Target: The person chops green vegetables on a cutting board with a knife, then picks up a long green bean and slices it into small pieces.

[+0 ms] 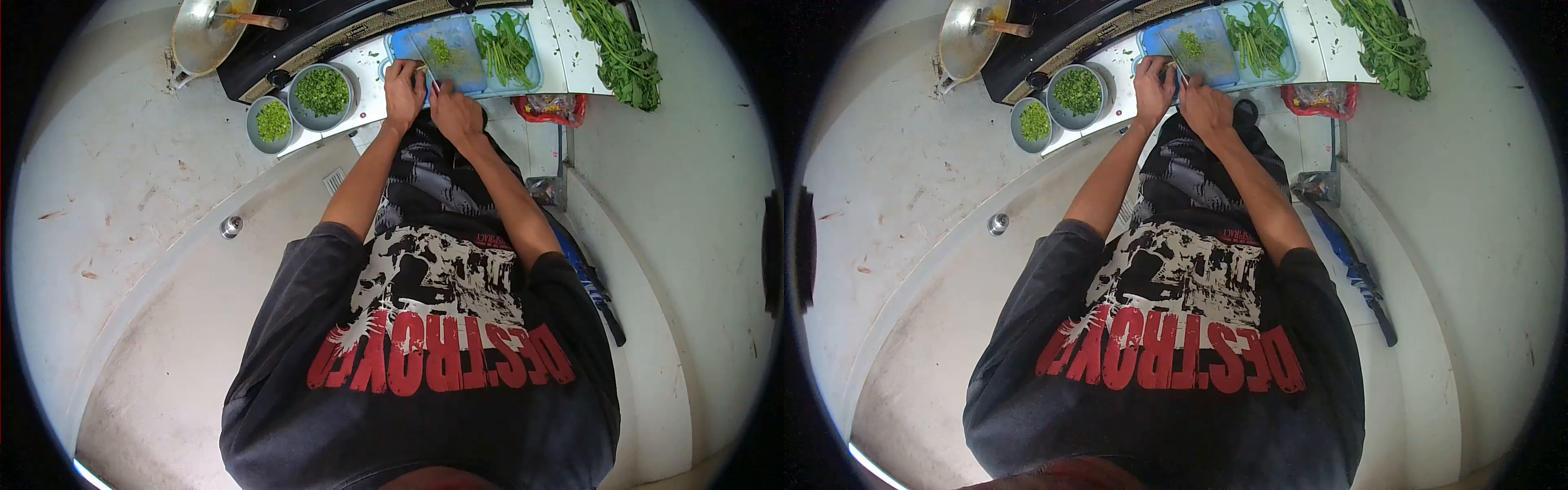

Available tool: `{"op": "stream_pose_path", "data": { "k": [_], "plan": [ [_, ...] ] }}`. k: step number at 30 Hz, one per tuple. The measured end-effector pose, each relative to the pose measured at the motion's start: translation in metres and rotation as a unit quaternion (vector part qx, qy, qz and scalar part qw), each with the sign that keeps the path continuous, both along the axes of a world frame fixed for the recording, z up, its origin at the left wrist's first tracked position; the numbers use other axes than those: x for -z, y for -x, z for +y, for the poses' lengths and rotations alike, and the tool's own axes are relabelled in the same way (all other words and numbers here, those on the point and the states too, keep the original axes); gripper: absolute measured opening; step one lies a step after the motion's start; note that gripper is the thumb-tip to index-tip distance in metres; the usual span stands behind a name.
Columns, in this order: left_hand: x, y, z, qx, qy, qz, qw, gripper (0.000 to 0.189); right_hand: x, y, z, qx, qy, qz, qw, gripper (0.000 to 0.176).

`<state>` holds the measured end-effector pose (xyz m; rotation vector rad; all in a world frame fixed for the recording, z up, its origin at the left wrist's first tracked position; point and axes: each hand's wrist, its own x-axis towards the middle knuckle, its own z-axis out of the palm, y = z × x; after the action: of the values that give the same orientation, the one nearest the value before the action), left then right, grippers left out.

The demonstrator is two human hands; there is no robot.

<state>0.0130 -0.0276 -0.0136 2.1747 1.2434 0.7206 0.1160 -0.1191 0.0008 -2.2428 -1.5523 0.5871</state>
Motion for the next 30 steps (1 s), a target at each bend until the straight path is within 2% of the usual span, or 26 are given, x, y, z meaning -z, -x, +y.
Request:
{"op": "stream_pose_path", "data": {
  "k": [12,14,17,20,24,30],
  "plan": [
    [0.006,0.0,0.001,-0.002,-0.003,-0.014,1.0,0.012,0.004,0.0,0.012,0.012,0.022,0.034,0.999,0.038],
    [0.003,-0.002,-0.001,-0.012,0.021,-0.028,0.999,0.012,0.004,0.0,0.011,0.006,0.017,0.021,1.0,0.037],
    [0.008,0.001,0.001,-0.001,-0.007,0.0,1.0,0.012,0.006,0.001,0.012,0.009,0.008,0.013,1.0,0.037],
    [0.009,-0.001,-0.001,-0.013,-0.004,-0.025,1.0,0.011,0.007,0.001,0.009,0.01,0.007,0.008,1.0,0.037],
    [0.006,-0.002,-0.002,-0.019,-0.004,-0.01,1.0,0.011,0.004,0.0,-0.002,0.003,0.045,0.023,0.999,0.037],
    [0.005,-0.001,0.0,-0.012,-0.008,-0.006,1.0,0.01,0.005,-0.001,-0.015,-0.003,0.036,-0.011,0.999,0.036]
  ]
}}
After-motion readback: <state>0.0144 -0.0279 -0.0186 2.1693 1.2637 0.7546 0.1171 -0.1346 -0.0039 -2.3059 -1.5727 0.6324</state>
